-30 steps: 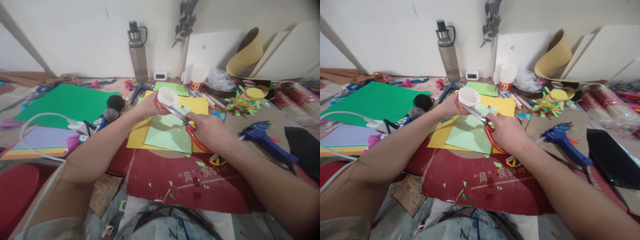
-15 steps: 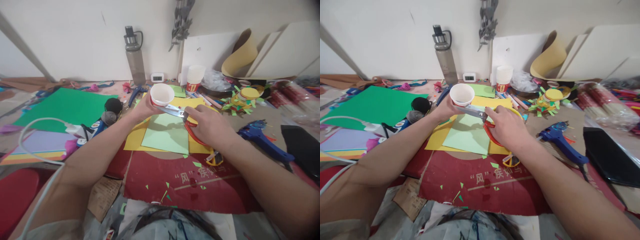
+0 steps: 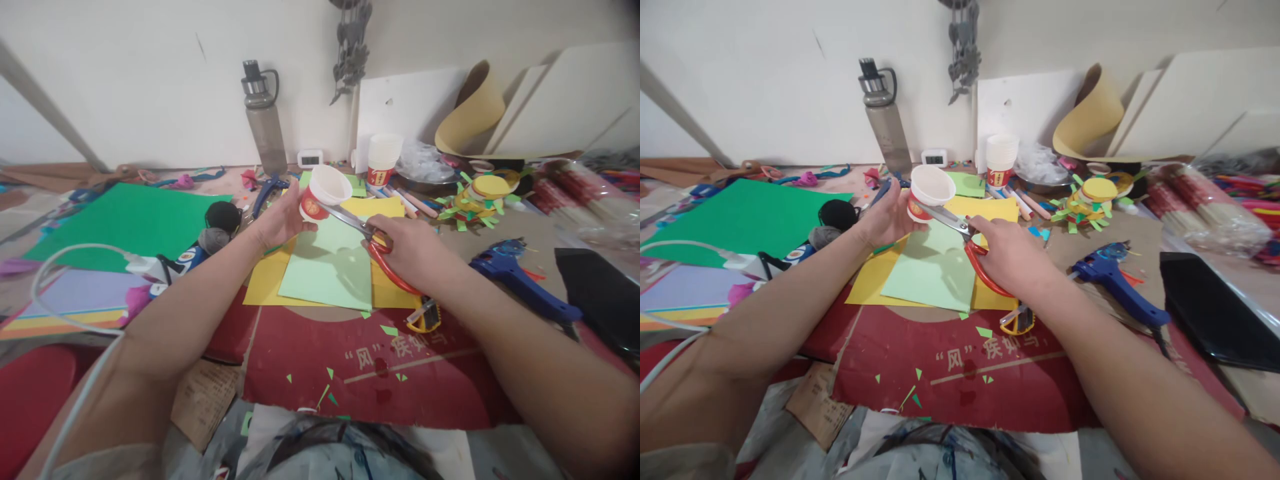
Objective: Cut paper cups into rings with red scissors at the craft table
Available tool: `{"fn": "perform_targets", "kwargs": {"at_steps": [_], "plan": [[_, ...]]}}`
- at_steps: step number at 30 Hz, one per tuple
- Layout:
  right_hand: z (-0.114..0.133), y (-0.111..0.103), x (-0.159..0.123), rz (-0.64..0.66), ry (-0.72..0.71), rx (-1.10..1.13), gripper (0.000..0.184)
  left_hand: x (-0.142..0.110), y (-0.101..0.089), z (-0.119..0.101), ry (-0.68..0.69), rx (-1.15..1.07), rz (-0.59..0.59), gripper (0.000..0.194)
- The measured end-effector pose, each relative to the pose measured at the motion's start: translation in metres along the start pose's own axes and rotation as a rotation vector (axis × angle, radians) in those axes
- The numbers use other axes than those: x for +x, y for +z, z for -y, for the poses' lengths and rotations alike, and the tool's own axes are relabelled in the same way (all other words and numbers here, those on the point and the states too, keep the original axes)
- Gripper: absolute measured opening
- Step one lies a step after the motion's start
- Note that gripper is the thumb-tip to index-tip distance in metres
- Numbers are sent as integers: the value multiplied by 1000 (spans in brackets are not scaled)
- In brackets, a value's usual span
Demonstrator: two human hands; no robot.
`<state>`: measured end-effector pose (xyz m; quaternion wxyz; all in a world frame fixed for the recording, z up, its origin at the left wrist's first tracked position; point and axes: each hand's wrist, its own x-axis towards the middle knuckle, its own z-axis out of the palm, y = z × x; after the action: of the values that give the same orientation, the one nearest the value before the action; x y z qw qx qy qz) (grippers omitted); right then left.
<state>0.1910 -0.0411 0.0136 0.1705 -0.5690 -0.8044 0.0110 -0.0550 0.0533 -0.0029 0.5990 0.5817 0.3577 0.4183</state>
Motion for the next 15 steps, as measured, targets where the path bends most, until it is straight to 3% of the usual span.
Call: {"fn": "perform_targets", "kwargs": {"at_steps": [6,12,15], "plan": [[-2,-2,2,56,-99,323,26,-6,7,-5,15,-37,-18,66],[-1,0,-1,84,-34,523,36,-14,32,-12,108,-107,-216,50],[0,0,-2,85,-10,581,38,-16,39,-13,98,-122,-232,48]]}}
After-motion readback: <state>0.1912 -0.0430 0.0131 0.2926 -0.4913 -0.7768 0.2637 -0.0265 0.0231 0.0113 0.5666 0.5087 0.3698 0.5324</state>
